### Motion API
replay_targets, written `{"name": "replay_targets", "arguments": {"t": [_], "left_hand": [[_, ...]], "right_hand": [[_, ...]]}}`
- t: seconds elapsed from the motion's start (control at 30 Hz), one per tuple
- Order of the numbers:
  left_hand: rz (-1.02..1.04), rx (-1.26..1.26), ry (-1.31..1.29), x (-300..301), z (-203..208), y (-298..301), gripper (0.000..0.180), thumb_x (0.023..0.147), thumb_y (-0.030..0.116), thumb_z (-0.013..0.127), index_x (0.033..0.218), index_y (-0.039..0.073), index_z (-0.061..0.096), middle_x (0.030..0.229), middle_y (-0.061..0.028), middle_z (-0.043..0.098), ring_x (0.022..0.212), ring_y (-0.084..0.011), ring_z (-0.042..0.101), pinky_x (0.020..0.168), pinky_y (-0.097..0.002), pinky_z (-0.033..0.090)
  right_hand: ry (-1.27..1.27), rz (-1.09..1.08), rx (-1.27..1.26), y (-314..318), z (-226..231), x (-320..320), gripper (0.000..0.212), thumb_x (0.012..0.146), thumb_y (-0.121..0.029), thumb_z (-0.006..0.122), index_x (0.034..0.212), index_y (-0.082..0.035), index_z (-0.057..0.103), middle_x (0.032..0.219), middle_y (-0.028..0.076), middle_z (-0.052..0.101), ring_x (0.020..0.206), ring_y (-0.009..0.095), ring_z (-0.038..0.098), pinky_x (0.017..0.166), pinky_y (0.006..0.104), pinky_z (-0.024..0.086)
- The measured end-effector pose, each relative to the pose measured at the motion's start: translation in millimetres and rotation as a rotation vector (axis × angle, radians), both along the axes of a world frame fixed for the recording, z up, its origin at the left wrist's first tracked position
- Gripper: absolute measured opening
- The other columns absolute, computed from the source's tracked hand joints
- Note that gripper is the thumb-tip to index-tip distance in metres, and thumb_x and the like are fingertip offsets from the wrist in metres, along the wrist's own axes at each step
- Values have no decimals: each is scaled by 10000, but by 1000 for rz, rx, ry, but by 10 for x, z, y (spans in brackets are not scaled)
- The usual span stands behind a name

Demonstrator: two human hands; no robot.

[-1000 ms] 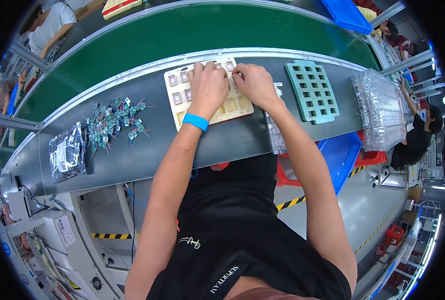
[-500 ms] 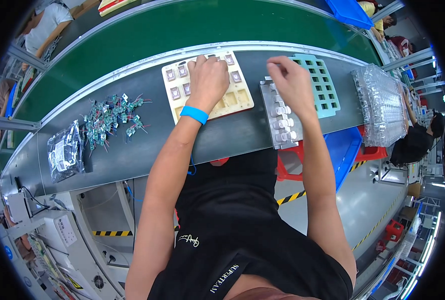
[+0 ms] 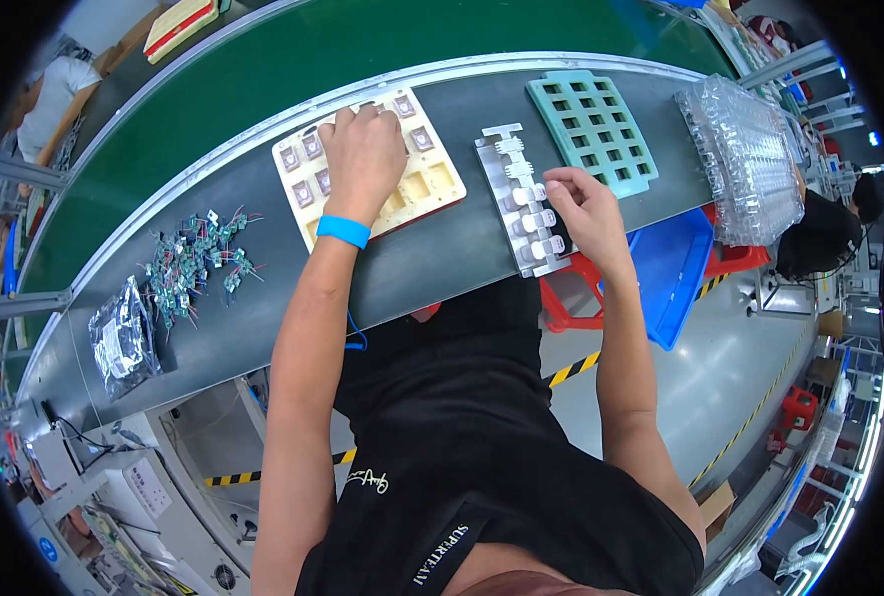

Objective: Assembling electronic components by placing them into a segmented tray and then into a fixture on a production line.

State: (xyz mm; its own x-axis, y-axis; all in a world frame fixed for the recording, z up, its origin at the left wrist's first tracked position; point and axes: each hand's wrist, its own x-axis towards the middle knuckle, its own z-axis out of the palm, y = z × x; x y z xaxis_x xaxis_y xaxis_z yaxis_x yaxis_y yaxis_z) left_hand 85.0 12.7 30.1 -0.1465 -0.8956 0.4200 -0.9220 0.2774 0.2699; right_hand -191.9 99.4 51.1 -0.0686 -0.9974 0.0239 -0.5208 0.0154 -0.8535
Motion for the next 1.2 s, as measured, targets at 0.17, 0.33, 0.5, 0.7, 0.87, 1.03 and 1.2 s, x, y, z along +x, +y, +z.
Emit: {"name": "replay_targets", "arguments": {"t": [0.17, 0.33, 0.5, 0.7, 0.87, 1.03, 1.2], "left_hand": [[30, -3, -25, -37, 23, 73, 153, 850, 140, 594, 839, 80, 734, 862, -85, 695, 893, -295, 584, 768, -441, 351], [-157, -152, 303, -246, 132, 307, 153, 837, 175, 631, 878, 83, 745, 852, -80, 704, 857, -292, 593, 776, -415, 385], [-376, 96, 391, -740, 113, 601, 238, 805, 319, 704, 866, 92, 738, 759, -60, 676, 773, -282, 567, 739, -413, 394], [-329, 276, 387, -941, 12, 599, 307, 754, 375, 744, 776, 75, 680, 698, -67, 661, 758, -288, 575, 729, -425, 391], [-293, 279, 360, -808, 60, 648, 198, 778, 242, 690, 810, 48, 672, 725, -95, 669, 780, -305, 592, 755, -433, 398], [-207, 27, 506, -170, 154, 827, 172, 799, 154, 637, 896, 24, 695, 826, -139, 678, 865, -328, 603, 832, -442, 422], [111, 47, 477, 689, 164, 989, 163, 824, 121, 631, 941, 21, 684, 845, -144, 667, 827, -350, 590, 768, -464, 458]], "right_hand": [[-19, 91, 36, -67, -81, -24, 301, 919, -243, 658, 1066, 17, 686, 770, 52, 656, 690, 110, 576, 643, 269, 477], [-14, 150, 89, -105, -80, -39, 296, 914, -256, 678, 1055, 4, 698, 781, 47, 666, 698, 100, 580, 645, 263, 475], [-169, 118, 156, -134, -125, -94, 264, 913, -204, 684, 1024, 36, 702, 816, 42, 688, 719, 83, 584, 654, 245, 474], [-208, -103, -40, -111, -18, -130, 252, 947, -188, 659, 1066, 32, 695, 852, 14, 678, 716, 63, 559, 641, 223, 456], [-247, -52, -81, -77, 192, 120, 276, 985, -182, 602, 1163, 21, 660, 920, 35, 658, 749, 77, 562, 673, 232, 468], [-7, 116, -185, 13, 346, 654, 246, 1014, -115, 497, 1169, 3, 649, 978, 102, 600, 785, 153, 609, 703, 279, 493], [-107, 263, -199, -82, 108, 1460, 235, 927, -140, 644, 1090, 23, 598, 849, 182, 660, 757, 285, 661, 703, 375, 518]]}}
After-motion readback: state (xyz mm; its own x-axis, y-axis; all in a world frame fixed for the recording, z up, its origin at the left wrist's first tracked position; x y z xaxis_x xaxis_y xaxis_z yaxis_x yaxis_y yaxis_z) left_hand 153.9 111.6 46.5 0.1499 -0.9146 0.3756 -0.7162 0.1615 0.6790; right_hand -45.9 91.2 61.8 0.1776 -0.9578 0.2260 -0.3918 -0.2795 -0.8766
